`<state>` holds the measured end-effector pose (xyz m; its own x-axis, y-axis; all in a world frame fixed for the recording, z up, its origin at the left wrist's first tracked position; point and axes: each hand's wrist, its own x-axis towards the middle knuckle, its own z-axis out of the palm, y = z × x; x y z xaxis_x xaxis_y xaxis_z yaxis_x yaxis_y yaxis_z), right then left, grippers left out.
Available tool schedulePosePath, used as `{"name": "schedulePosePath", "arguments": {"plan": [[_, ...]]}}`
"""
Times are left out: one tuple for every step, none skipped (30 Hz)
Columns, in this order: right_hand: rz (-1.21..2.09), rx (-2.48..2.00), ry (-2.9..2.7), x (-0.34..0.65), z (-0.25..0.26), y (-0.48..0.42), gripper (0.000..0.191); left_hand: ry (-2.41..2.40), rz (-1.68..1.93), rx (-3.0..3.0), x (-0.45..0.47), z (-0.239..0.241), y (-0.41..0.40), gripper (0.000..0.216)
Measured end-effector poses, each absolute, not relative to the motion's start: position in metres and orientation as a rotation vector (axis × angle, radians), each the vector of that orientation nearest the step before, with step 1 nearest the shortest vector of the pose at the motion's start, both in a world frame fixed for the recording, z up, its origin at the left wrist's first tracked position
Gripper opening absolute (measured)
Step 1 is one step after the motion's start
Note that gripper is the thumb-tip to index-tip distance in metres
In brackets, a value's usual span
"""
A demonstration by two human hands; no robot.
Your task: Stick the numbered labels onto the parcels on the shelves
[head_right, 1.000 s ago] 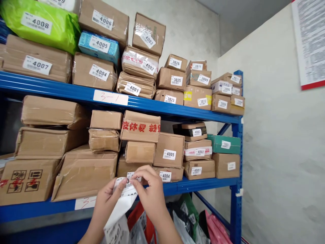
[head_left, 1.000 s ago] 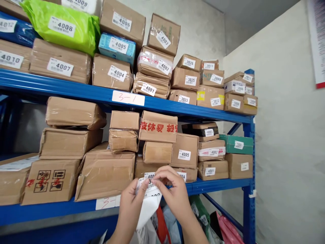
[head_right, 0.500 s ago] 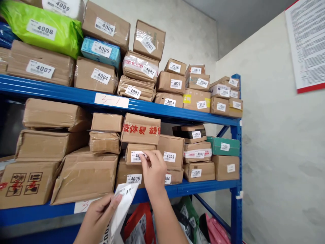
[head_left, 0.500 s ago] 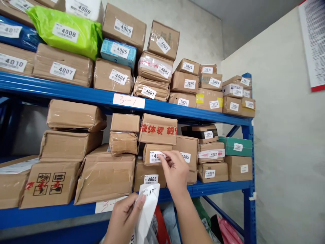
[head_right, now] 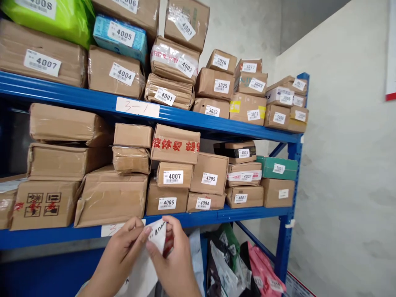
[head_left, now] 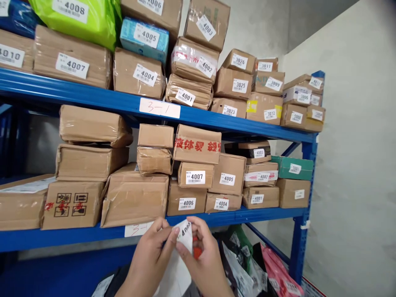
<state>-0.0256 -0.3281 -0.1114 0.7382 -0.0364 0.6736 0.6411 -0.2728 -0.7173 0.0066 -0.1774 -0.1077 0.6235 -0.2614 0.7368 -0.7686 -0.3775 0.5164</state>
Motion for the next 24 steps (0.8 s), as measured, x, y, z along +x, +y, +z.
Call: {"name": "schedulePosePath", "arguments": {"plan": [[-0.649,-1.675,-0.411,-0.026,-0.127,-0.324,0.051,-0.833,0.674,1.940,0.005,-0.109,-0.177,0.040],[-0.621,-1.590,-0.342,-0.025,-0.141,-0.322,0.047,-0.844,0.655,1.945,0.003,-0.111,-0.175,0.038],[-0.599,-1.489,-0.283,-0.024,-0.154,-0.322,0.044,-0.847,0.646,1.947,0.000,-0.112,-0.173,0.034],[-0.574,-1.377,-0.229,-0.024,-0.166,-0.324,0.043,-0.839,0.646,1.955,-0.002,-0.114,-0.170,0.031],[-0.549,-1.261,-0.171,-0.025,-0.176,-0.328,0.045,-0.824,0.658,1.969,-0.004,-0.116,-0.166,0.030],[-0.534,-1.153,-0.098,-0.027,-0.186,-0.333,0.050,-0.800,0.676,1.989,-0.005,-0.118,-0.161,0.030],[-0.534,-1.057,-0.008,-0.031,-0.194,-0.338,0.055,-0.774,0.693,2.013,-0.006,-0.120,-0.155,0.031],[-0.548,-0.976,0.092,-0.036,-0.202,-0.344,0.059,-0.746,0.701,2.043,-0.007,-0.123,-0.149,0.033],[-0.576,-0.909,0.196,-0.042,-0.210,-0.350,0.063,-0.715,0.695,2.077,-0.007,-0.127,-0.142,0.035],[-0.614,-0.848,0.289,-0.049,-0.217,-0.355,0.065,-0.679,0.676,2.112,-0.007,-0.131,-0.135,0.037],[-0.653,-0.792,0.371,-0.057,-0.224,-0.360,0.065,-0.641,0.641,2.144,-0.007,-0.135,-0.127,0.037],[-0.693,-0.735,0.440,-0.064,-0.231,-0.364,0.064,-0.599,0.595,2.174,-0.007,-0.141,-0.119,0.038],[-0.728,-0.681,0.495,-0.072,-0.238,-0.368,0.063,-0.561,0.545,2.198,-0.007,-0.146,-0.112,0.038],[-0.753,-0.631,0.537,-0.079,-0.247,-0.371,0.061,-0.533,0.496,2.216,-0.007,-0.153,-0.104,0.039],[-0.768,-0.582,0.571,-0.086,-0.256,-0.373,0.059,-0.520,0.448,2.230,-0.009,-0.159,-0.096,0.040],[-0.777,-0.539,0.603,-0.093,-0.266,-0.375,0.055,-0.517,0.404,2.247,-0.010,-0.165,-0.087,0.041],[-0.782,-0.502,0.633,-0.100,-0.277,-0.377,0.051,-0.516,0.367,2.267,-0.012,-0.172,-0.079,0.042],[-0.787,-0.473,0.660,-0.106,-0.288,-0.377,0.047,-0.510,0.335,2.288,-0.014,-0.178,-0.070,0.043],[-0.790,-0.451,0.684,-0.113,-0.298,-0.376,0.044,-0.492,0.300,2.307,-0.015,-0.183,-0.061,0.045],[-0.795,-0.437,0.707,-0.120,-0.308,-0.373,0.042,-0.463,0.248,2.327,-0.016,-0.189,-0.052,0.048],[-0.801,-0.431,0.727,-0.126,-0.318,-0.370,0.040,-0.437,0.168,2.345,-0.017,-0.195,-0.042,0.050],[-0.806,-0.429,0.744,-0.132,-0.326,-0.365,0.040,-0.423,0.052,2.358,-0.017,-0.202,-0.033,0.051],[-0.812,-0.427,0.757,-0.138,-0.332,-0.360,0.040,-0.427,-0.098,2.366,-0.017,-0.209,-0.023,0.052],[-0.818,-0.426,0.766,-0.143,-0.338,-0.354,0.040,-0.449,-0.261,2.367,-0.017,-0.216,-0.013,0.051]]}}
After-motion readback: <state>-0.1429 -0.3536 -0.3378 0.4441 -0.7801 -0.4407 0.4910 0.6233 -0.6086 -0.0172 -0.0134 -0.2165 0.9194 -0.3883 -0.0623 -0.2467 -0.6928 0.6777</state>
